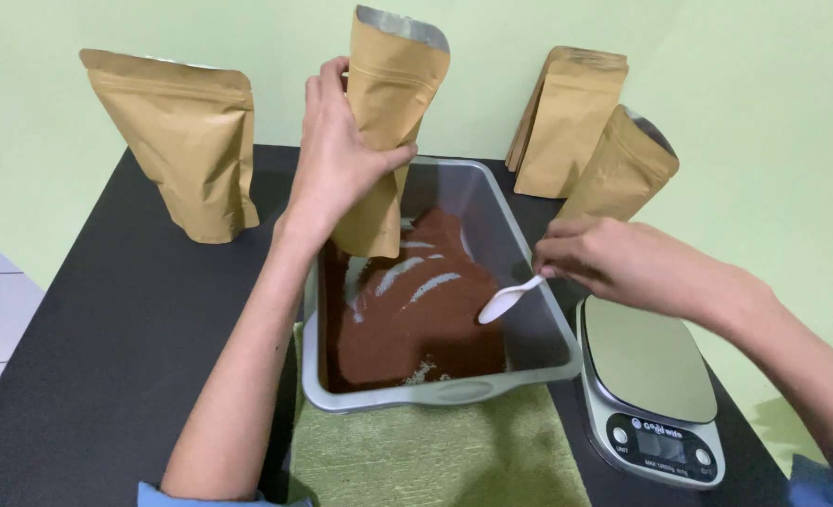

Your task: Packaging coffee powder by scooping it from a tray into paper bags and weighing them on a digital scale.

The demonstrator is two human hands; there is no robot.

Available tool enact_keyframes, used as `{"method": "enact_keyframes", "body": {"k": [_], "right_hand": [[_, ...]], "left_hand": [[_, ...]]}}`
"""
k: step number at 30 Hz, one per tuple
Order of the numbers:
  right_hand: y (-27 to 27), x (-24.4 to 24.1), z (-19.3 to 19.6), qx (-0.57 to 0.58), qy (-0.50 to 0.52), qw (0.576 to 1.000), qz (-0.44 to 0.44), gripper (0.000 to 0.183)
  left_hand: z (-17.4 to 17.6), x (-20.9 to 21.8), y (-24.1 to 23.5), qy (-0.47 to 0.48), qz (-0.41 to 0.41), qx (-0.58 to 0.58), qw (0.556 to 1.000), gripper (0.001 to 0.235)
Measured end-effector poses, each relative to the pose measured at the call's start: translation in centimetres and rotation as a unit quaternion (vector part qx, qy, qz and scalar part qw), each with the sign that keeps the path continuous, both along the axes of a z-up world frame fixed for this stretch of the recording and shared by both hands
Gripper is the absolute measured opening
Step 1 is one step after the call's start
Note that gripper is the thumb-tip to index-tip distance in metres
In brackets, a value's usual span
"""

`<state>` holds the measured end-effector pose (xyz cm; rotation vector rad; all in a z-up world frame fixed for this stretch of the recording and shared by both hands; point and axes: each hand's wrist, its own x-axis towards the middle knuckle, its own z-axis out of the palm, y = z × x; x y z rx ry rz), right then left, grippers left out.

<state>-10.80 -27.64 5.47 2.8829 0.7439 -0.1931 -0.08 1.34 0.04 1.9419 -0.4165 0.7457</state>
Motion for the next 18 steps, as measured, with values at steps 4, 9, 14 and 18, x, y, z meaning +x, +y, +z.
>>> {"method": "enact_keyframes", "body": {"k": [4,9,14,18], "right_hand": [[0.1,-3.5,-1.7,-0.059,-0.013,0.997,0.053,0.009],[-0.2,-6.0,-1.4,0.000,0.077,0.997,-0.021,0.030],[-2.2,-8.5,0.5,0.101,0.001,0.994,0.051,0.072],[0.0,-10.5,1.7,0.211,-0.215,0.941,0.156,0.045]], "left_hand": [[0.1,-0.3,-0.4,-0.015,0.007,0.016,1.000,0.093],[0.5,-1.7,-1.3,-0.007,-0.014,0.025,1.000,0.094],[3.1,-5.7,-2.0,-0.016,-0.054,0.037,0.998,0.091],[5.8,-10.9,-3.2,-0.081,-0.093,0.021,0.992,0.088]]}}
